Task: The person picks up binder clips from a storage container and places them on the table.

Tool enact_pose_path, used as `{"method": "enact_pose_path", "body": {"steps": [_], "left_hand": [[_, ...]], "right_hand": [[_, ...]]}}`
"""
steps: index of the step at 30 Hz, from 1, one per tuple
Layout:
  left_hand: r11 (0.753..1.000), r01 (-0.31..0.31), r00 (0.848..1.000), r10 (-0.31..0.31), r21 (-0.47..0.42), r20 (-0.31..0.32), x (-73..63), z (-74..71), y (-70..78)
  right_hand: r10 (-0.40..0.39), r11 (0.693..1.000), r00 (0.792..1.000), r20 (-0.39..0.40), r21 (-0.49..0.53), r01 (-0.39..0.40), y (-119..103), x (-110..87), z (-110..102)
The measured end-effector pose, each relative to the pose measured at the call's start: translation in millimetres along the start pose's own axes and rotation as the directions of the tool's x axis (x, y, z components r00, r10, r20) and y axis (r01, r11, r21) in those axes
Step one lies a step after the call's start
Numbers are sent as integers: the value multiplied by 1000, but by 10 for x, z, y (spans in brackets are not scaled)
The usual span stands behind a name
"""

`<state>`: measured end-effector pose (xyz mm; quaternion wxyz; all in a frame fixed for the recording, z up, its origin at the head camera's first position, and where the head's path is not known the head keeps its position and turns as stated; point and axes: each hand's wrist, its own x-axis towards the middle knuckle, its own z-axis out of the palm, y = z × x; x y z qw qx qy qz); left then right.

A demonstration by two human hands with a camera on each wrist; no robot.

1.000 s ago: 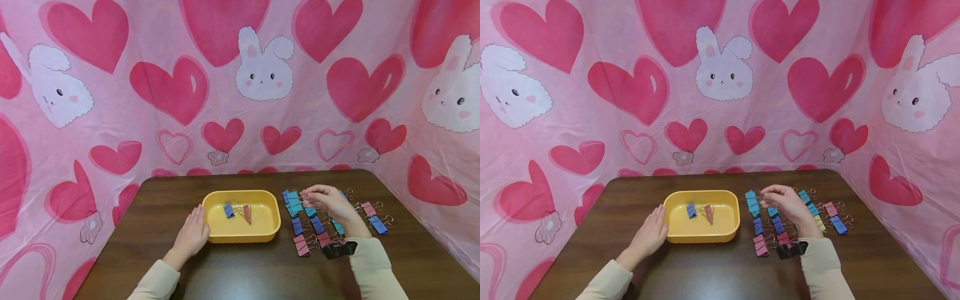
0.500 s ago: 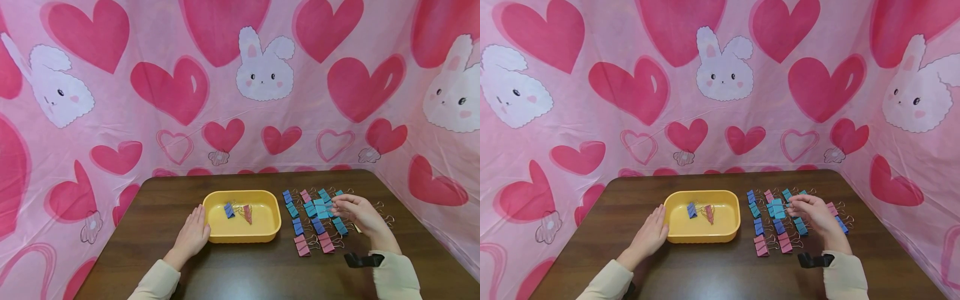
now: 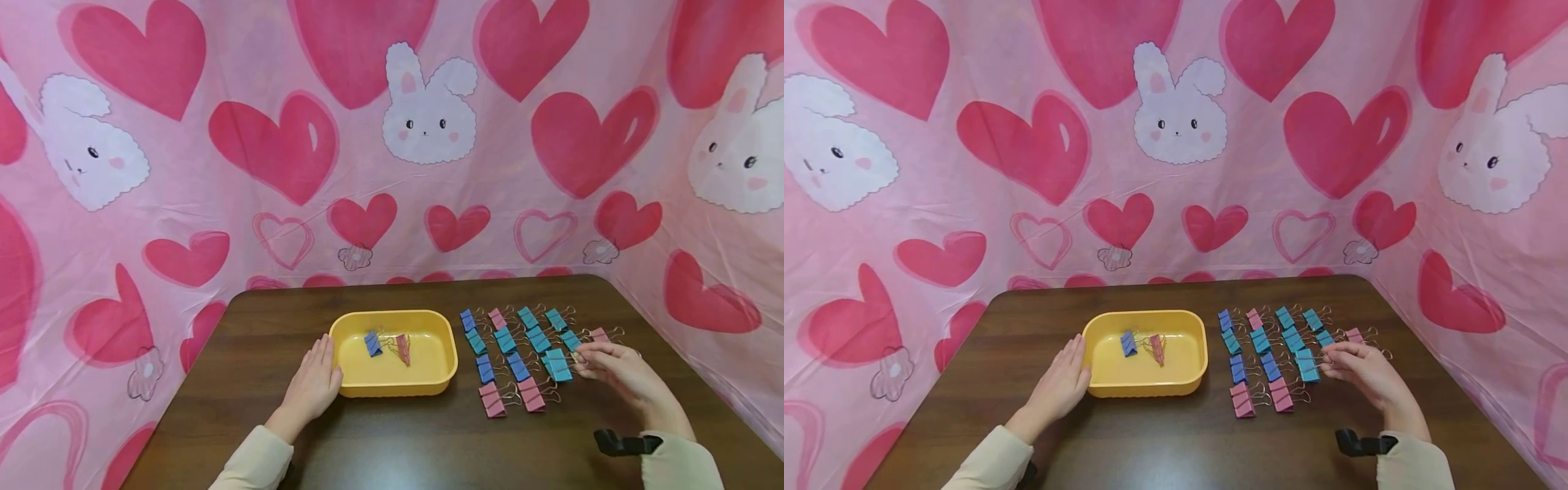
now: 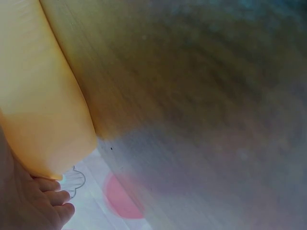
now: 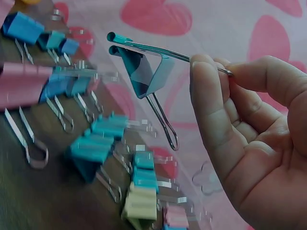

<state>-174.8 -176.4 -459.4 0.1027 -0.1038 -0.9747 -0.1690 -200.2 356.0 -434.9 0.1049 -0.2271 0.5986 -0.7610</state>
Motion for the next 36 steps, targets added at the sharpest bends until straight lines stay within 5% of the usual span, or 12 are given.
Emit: {"method": "enact_pose_path", "body": {"steps": [13,36], "left_hand": [[1000,-9,1000,9,10,-17,-6,4,-16],[1000,11,1000,-11,0,9,-3,-9,-6]], "right_hand": [[96,992,991,88,68,-103,165,-193,-277],[258,966,966,0,-35,-258,288,-275,-351]]}}
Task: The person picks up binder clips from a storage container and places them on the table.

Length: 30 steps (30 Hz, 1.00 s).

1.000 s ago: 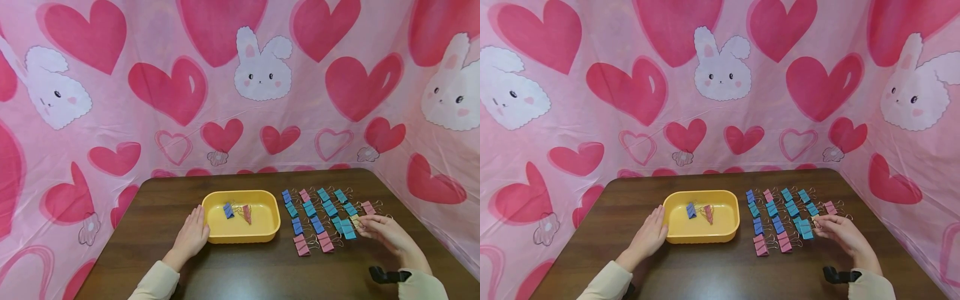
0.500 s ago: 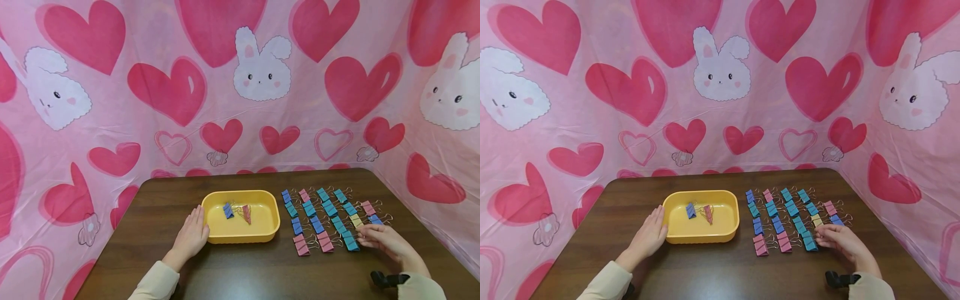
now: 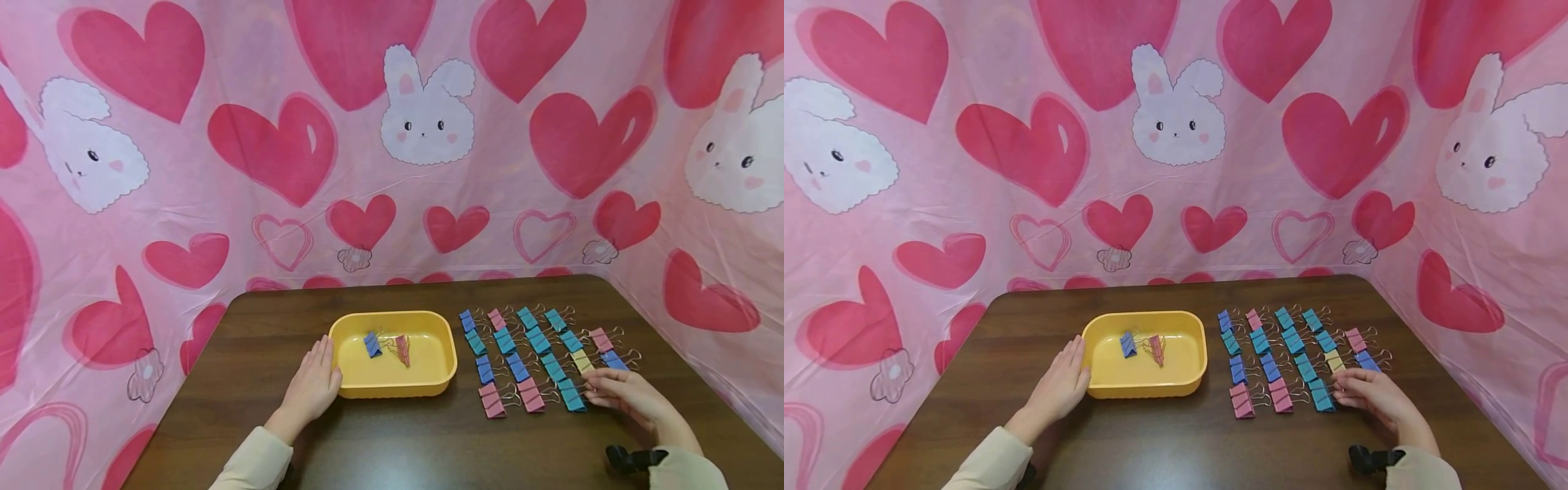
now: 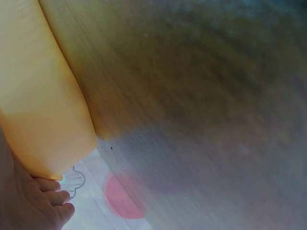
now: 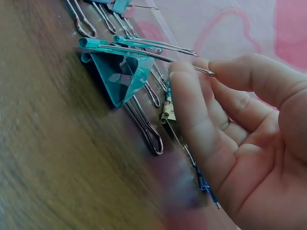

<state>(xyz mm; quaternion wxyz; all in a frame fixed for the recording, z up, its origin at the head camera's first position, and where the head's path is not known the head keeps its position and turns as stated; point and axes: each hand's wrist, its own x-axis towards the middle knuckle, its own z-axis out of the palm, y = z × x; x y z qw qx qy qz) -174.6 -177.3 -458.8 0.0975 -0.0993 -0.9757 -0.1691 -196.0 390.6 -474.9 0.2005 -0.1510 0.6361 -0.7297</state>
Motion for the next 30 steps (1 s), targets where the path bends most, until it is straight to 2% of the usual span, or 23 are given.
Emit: {"method": "enact_pose_path", "body": {"steps": [4,11,16,18,22,30], "left_hand": [[1000,7,1000,-7,-2,10,-4,-4,4],[1000,10,1000,-10,-4,10,-6,0,7],[1000,5,1000,-5,3,5,-5,3,3],[1000,1,1000,-2,5,1,-5,3,2],[1000,2,1000,-2,8,0,-6,4,-2],[1000,2,1000,-2,0,0,-1,1,3]], "right_hand": [[-5,1000,1000,-23,-9,5,-15,-10,1],[-82,996,995,-54,-23,81,-61,-35,-30],[-139,988,982,-130,-89,128,-143,-18,-28],[-160,983,974,-159,-113,143,-207,4,-7],[-185,971,968,-168,-185,154,-387,82,43],[-204,914,965,-164,-386,128,-818,348,249]]}}
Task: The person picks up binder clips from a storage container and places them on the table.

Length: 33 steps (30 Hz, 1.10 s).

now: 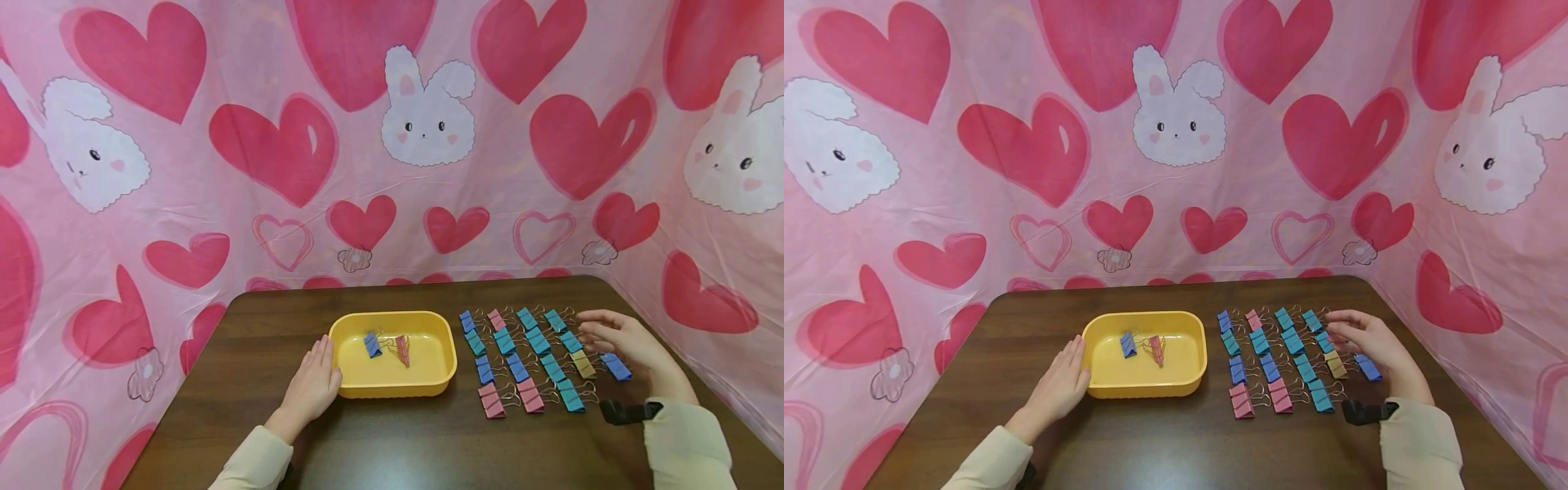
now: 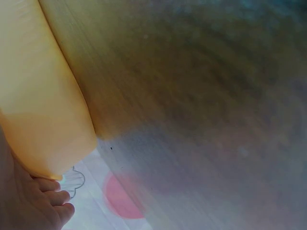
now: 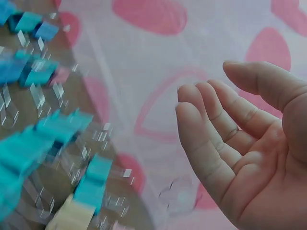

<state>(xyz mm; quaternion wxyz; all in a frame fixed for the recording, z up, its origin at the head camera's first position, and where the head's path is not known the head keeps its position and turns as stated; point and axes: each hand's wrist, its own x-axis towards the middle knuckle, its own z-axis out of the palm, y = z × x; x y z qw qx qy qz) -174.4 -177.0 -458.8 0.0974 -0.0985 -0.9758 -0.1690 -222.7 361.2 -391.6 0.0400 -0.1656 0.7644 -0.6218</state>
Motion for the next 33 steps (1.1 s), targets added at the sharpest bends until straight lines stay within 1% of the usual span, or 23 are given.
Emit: {"method": "enact_pose_path", "body": {"steps": [4,7,11,16,22,25,30,33], "left_hand": [[1000,-2,1000,2,-2,1,0,0,-1],[1000,1,1000,-1,-1,3,7,-2,-2],[1000,5,1000,-5,-4,7,12,-2,-5],[1000,11,1000,-11,-8,11,6,8,-9],[1000,7,1000,-7,-10,0,0,2,-5],[1000,4,1000,-4,-11,0,-2,-6,2],[1000,12,1000,-11,-15,8,-3,-9,2],[1000,-6,1000,6,-5,-11,1,-2,0]], "right_hand": [[-1,995,1000,6,-101,1,-214,175,124],[0,989,1000,17,-148,3,-362,313,244],[-6,989,999,43,-149,12,-526,492,434],[-17,990,996,89,-139,29,-649,690,693],[-23,992,987,160,-121,42,-721,881,1013],[-3,994,982,189,-103,23,-722,964,1158],[-14,996,970,243,-77,34,-687,1082,1391],[-24,997,962,273,-68,44,-656,1127,1529]]}}
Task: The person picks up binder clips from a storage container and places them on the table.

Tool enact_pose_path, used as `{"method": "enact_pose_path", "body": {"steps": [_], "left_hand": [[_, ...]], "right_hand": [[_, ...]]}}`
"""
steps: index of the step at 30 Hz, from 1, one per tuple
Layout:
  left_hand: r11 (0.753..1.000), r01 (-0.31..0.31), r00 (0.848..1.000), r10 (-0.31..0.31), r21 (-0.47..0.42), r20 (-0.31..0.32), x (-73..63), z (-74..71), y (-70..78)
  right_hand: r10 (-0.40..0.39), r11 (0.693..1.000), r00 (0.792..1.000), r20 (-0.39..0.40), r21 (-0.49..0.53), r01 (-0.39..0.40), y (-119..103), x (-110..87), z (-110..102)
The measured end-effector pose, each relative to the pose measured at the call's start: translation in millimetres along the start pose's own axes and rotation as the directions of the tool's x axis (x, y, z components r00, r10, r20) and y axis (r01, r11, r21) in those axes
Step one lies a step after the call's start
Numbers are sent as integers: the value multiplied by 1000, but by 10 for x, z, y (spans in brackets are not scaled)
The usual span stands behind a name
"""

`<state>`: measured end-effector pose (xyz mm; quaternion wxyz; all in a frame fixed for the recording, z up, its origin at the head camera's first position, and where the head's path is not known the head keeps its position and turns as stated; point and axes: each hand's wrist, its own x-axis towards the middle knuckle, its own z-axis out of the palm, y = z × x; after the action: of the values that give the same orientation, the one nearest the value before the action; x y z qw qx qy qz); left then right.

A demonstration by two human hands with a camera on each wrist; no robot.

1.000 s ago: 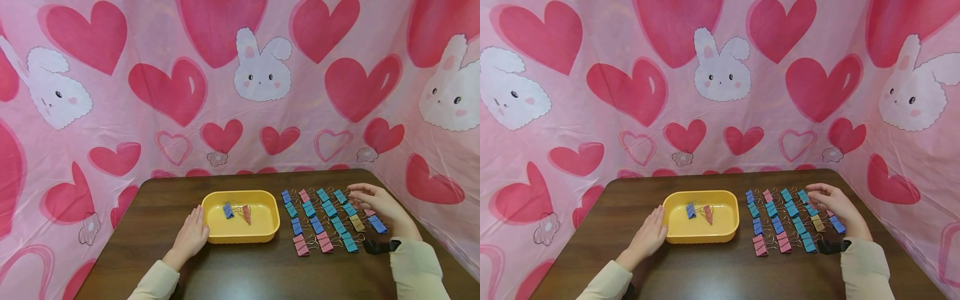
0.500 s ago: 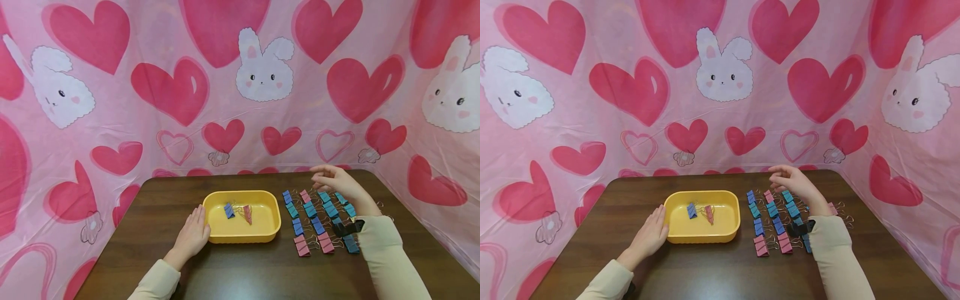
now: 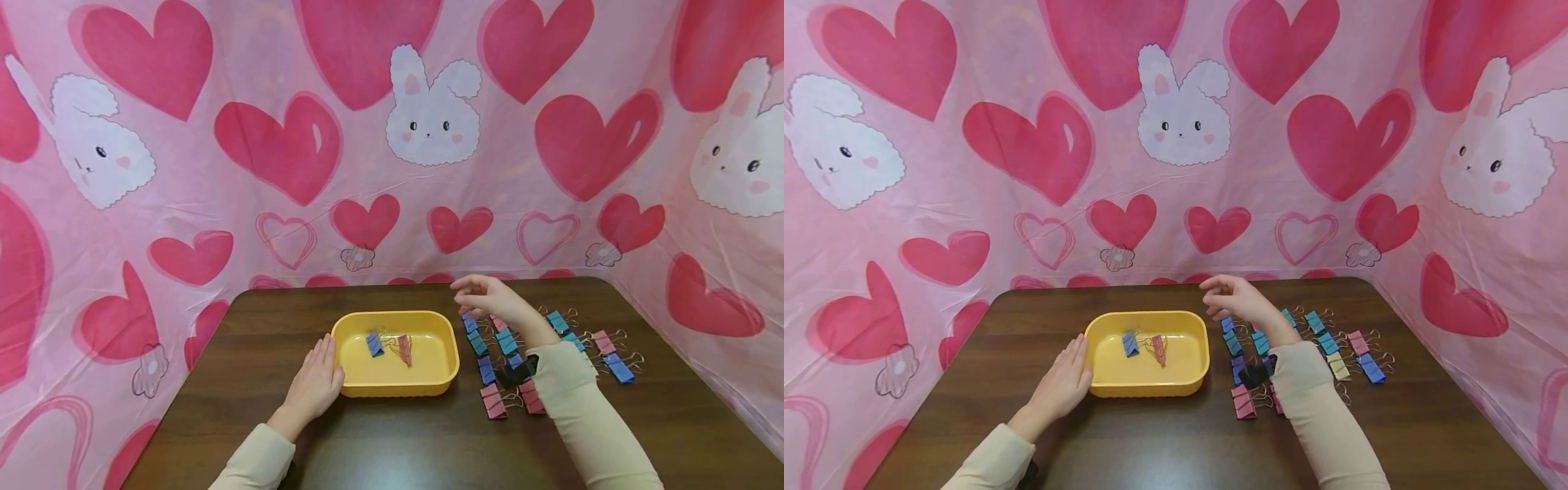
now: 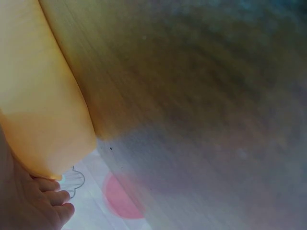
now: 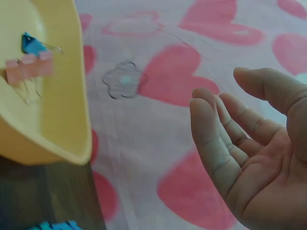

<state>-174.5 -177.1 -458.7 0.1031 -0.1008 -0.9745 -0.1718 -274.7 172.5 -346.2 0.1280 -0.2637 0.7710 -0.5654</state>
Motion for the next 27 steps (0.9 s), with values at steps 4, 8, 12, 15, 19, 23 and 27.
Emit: {"method": "enact_pose_path", "body": {"steps": [4,8,12,15,19,23,27], "left_hand": [[1000,-23,999,23,10,-25,3,6,2],[1000,-18,1000,18,8,-22,4,11,0],[1000,-19,1000,19,15,-24,4,17,-4],[1000,-20,1000,21,21,-20,0,19,-2],[1000,-23,1000,24,20,-18,-4,28,-8],[999,-27,999,28,26,-22,-4,30,-13],[999,-32,999,33,27,-27,2,26,-13]], "right_hand": [[23,1000,999,27,15,-23,43,101,171],[52,999,997,53,9,-52,86,187,333],[61,998,995,85,8,-62,146,265,475],[72,997,992,102,9,-73,200,309,557],[99,994,989,108,26,-102,279,356,647],[117,992,987,111,32,-121,347,396,723],[137,990,984,110,24,-141,387,424,784]]}}
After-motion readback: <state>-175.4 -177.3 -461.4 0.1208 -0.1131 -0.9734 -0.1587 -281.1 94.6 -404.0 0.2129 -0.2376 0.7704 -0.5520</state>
